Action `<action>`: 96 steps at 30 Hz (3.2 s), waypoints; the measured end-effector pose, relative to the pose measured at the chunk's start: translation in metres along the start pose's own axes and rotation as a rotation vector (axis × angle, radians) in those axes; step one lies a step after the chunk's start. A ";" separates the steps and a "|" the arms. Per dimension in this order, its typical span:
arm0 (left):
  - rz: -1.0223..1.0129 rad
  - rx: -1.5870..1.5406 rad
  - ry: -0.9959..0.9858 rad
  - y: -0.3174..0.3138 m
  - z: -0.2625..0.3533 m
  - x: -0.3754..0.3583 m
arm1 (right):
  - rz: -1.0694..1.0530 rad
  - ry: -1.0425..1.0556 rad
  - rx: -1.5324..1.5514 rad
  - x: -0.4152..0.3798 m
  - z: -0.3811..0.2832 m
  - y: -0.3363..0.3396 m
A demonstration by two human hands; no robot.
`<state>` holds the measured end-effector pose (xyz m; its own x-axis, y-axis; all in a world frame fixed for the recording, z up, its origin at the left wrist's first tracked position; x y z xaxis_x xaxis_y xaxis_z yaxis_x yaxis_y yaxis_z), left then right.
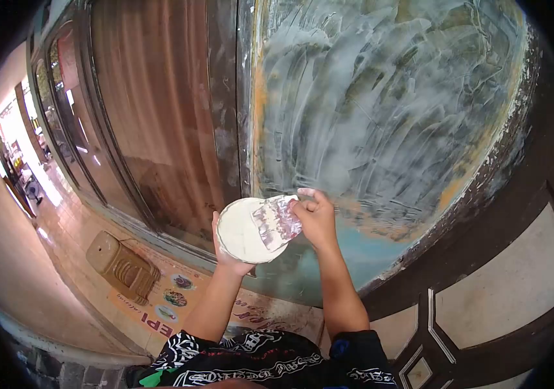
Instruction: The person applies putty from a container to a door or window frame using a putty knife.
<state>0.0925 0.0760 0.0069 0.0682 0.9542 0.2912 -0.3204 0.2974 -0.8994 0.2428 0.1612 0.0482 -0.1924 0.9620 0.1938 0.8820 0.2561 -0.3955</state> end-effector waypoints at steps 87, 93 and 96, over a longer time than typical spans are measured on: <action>0.145 0.088 -0.297 -0.065 0.102 0.083 | -0.360 1.401 -1.155 0.106 -0.419 -0.235; 0.019 0.103 -0.262 -0.078 0.103 0.080 | -0.246 1.334 -1.634 0.131 -0.380 -0.247; 0.133 0.109 -0.280 -0.072 0.107 0.079 | -0.267 1.517 -1.325 0.123 -0.445 -0.247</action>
<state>0.0199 0.1264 0.1289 -0.2384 0.9342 0.2652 -0.4094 0.1510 -0.8998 0.1931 0.1742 0.5693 -0.5227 -0.0986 0.8468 0.7430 -0.5396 0.3958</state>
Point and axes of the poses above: each hand's wrist, its own x-axis towards the middle knuckle, its own y-axis out of the back of the hand, z = x × y, the point moved 8 cm from there along x, towards the middle knuckle, and after that the axes turned 11 degrees about x, right-handed, at the moved point
